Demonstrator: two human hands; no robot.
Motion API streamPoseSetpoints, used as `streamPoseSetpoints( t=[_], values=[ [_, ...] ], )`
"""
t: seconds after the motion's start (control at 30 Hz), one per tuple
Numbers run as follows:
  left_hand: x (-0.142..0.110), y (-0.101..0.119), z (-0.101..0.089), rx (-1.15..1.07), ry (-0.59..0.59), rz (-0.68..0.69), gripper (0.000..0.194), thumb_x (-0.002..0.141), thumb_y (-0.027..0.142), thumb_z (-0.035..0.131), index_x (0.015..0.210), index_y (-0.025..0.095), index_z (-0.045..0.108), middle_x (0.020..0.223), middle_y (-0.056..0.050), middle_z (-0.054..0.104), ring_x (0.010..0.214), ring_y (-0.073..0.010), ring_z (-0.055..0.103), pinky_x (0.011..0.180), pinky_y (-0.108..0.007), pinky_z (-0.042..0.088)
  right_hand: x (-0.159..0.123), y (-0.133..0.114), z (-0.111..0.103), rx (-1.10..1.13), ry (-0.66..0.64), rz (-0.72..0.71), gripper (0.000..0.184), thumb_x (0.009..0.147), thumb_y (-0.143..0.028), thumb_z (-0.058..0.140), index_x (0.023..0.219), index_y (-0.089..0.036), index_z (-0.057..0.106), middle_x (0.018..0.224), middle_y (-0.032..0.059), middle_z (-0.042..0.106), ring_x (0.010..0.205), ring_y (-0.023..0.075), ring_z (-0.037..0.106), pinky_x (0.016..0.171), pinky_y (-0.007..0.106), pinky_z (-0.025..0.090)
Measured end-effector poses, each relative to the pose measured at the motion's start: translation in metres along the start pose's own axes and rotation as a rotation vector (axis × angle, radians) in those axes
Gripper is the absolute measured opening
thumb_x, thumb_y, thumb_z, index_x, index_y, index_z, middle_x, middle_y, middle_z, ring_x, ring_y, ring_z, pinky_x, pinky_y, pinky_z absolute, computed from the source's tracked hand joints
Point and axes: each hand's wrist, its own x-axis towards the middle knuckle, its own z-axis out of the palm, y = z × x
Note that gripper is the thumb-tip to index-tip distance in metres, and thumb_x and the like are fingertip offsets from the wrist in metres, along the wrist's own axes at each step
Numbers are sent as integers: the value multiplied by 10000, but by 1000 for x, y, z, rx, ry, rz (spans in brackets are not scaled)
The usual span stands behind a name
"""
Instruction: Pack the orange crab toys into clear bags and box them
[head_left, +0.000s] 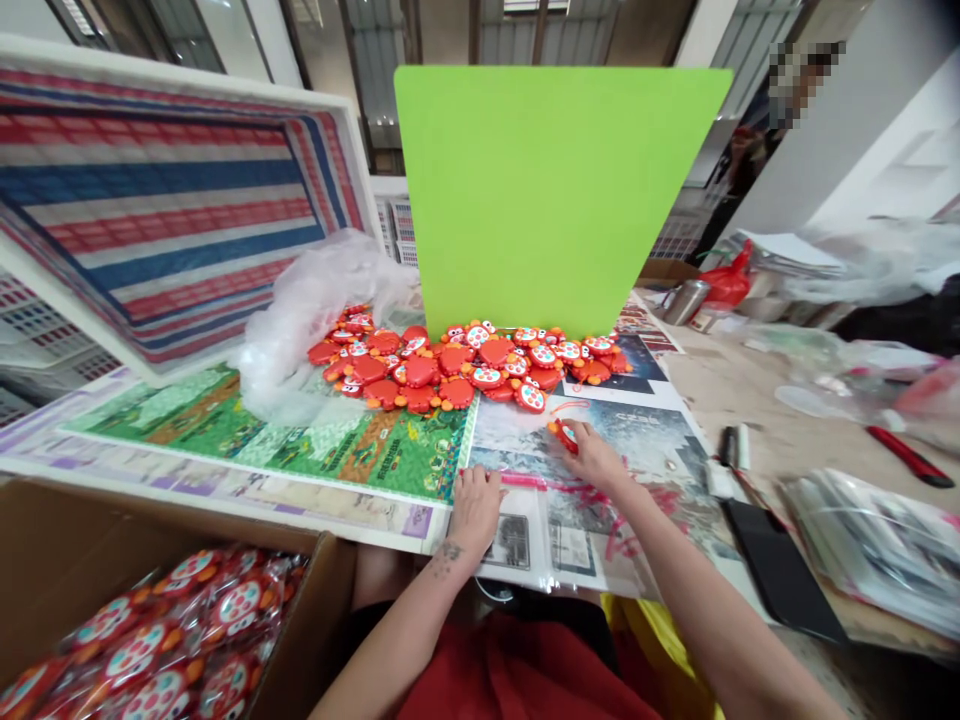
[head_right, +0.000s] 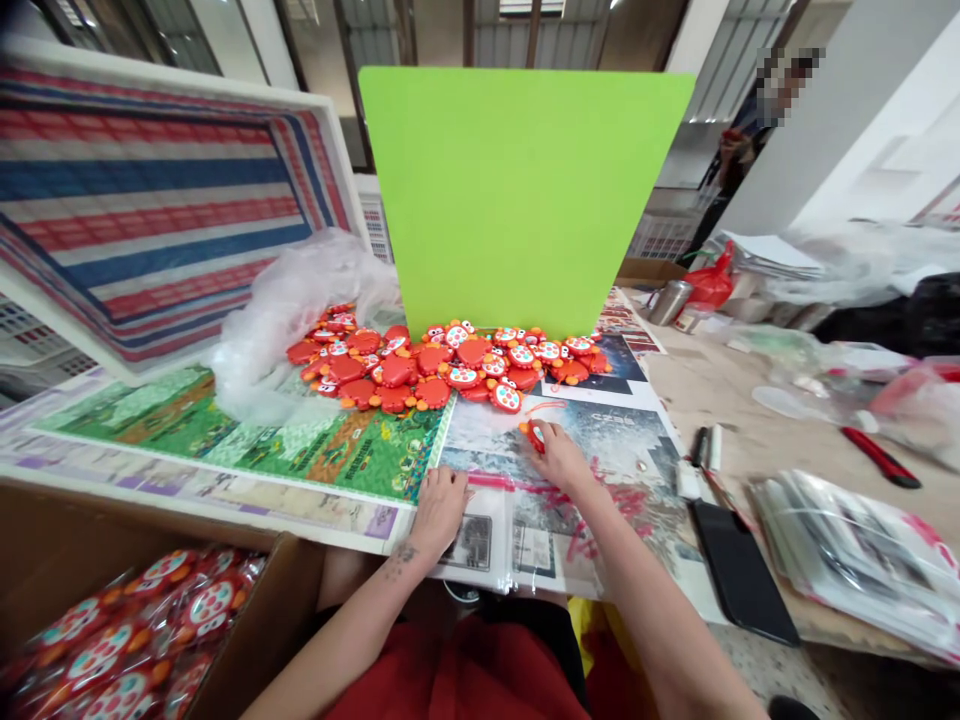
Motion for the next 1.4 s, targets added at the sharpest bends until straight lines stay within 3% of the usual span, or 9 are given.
streamPoseSetpoints(
  t=[0.27,0.4,0.53,0.6,0.8,1.0,1.13,1.27,1.4],
  values=[
    [-6,-4,16,5,98,138,139,951,233,465,983,162,580,1003,-83,584,950,-246,503,847,-397,406,-5,4,-12,450,133,3,485,784,-290,594,1256,-193,542,1157,106,612,1068,273,566,958,439,434],
    [-8,-7,22,4,144,161,151,928,297,528,1011,185,584,1021,-78,590,981,-257,502,863,-417,404,-10,-18,-28,852,-66,27,503,759,-331,671,1239,-230,559,1202,68,630,1055,258,594,931,425,468],
    [-6,-8,21,-35,132,160,109,915,280,546,942,187,598,1014,-80,596,982,-260,511,862,-417,404,-12,-37,-37,1042,-208,43,510,721,-321,730,1203,-234,587,1187,53,645,1026,235,612,896,373,486],
    [-6,-9,20,-122,128,128,118,916,267,542,981,180,587,983,-73,609,974,-250,528,879,-413,404,-11,-40,-38,1070,-239,50,503,704,-308,746,1180,-229,603,1169,49,652,1014,227,616,896,361,484],
    [-7,-14,20,-358,174,-1,425,922,236,507,1327,159,404,943,-48,640,963,-219,576,960,-424,371,-12,-40,-33,1135,-402,50,519,666,-306,781,1156,-220,632,1120,48,672,986,230,630,889,367,490],
    [-8,-12,15,-207,120,128,177,950,205,435,1048,193,581,1037,-68,627,1024,-238,525,917,-411,365,-9,-46,-13,1248,-300,66,525,666,-319,795,1157,-218,636,1131,59,675,995,226,630,908,374,484],
    [-9,-12,14,-152,126,228,189,941,181,466,1050,235,611,1006,-42,622,991,-227,509,884,-395,362,-3,-49,6,1233,-284,67,608,689,-379,785,1245,-211,604,1179,72,669,1050,246,622,963,417,465],
    [-9,-13,15,-177,180,237,91,917,240,551,913,228,641,898,-26,620,922,-217,509,861,-387,373,4,-53,20,1103,-332,-1,635,746,-482,722,1306,-220,581,1277,71,633,1159,272,577,1036,463,416],
    [-11,-12,14,-201,302,216,112,912,245,557,828,198,614,876,-39,614,895,-223,511,853,-399,400,5,-74,33,953,-352,-16,591,806,-630,574,1207,-204,662,1215,79,671,1112,273,606,1015,458,433]
  ],
)
